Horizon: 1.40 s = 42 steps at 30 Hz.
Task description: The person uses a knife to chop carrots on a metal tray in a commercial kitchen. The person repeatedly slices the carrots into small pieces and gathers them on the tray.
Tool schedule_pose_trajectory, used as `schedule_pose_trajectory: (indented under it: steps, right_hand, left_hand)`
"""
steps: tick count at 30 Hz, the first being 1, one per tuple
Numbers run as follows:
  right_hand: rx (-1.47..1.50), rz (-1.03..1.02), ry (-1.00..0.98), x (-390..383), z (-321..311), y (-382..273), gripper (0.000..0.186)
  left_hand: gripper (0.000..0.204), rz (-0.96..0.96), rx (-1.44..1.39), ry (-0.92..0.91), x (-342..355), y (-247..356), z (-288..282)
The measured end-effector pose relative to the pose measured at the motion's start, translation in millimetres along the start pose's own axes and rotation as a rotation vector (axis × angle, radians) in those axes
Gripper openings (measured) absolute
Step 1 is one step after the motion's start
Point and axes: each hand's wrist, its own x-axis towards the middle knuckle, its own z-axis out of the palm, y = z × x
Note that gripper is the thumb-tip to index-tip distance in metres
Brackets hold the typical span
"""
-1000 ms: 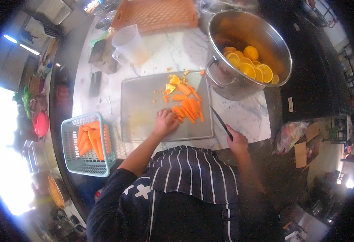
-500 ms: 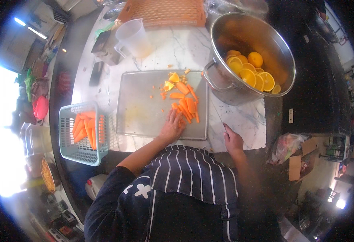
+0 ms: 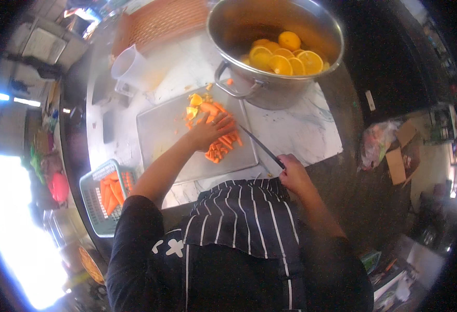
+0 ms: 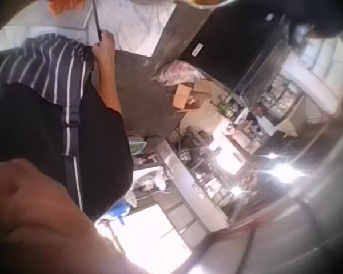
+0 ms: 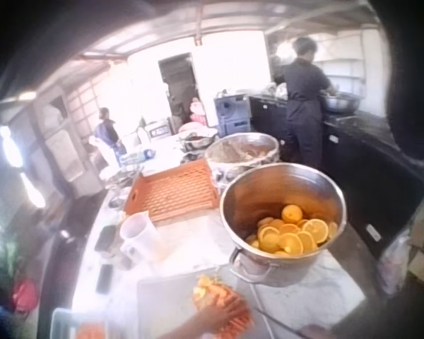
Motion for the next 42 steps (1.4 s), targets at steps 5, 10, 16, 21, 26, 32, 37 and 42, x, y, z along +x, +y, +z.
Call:
schedule_pose_trajectory:
  steps: [5, 10, 16, 21, 26, 32, 37, 42]
  right_hand:
    - [0.071, 0.245, -0.036, -25.1, 5.4, -19.7, 0.038]
    - [-0.037, 0.204, 0.023, -55.5, 29.8, -31.6, 0.037]
    - [-0.05, 0.098, -0.031, -77.5, 52.5, -46.7, 0.038]
    - [-0.111, 0.076, -0.101, -77.3, 77.9, -57.6, 0.035]
    - [-0.193, 0.043, -0.096, -57.3, 113.2, -65.2, 0.03]
    - [-0.3, 0.014, -0.172, -28.7, 135.3, -86.5, 0.016]
    - [-0.364, -0.002, -0.154, -20.3, 150.1, -81.6, 0.015]
    - [-0.296, -0.063, -0.16, -7.9, 159.4, -75.1, 0.02]
  left_hand:
    - [0.105, 0.155, 0.148, -0.044, 18.5, -17.2, 3.2]
    - [0.091, 0.179, 0.102, -0.108, 30.8, -18.6, 10.5]
    - [0.064, 0.28, 0.179, 0.022, 19.1, -27.8, 17.1]
    - [0.067, 0.268, 0.159, -0.118, 14.5, -27.5, 14.3]
    - [0.069, 0.216, 0.048, -0.082, 12.0, -29.2, 26.6]
    - [0.062, 0.177, -0.064, -0.164, 16.2, -33.4, 28.5]
    - [0.051, 0.08, -0.295, -0.1, 7.0, -30.6, 28.6]
    - [0.056, -0.251, -0.588, 0.018, -12.5, -34.4, 8.5]
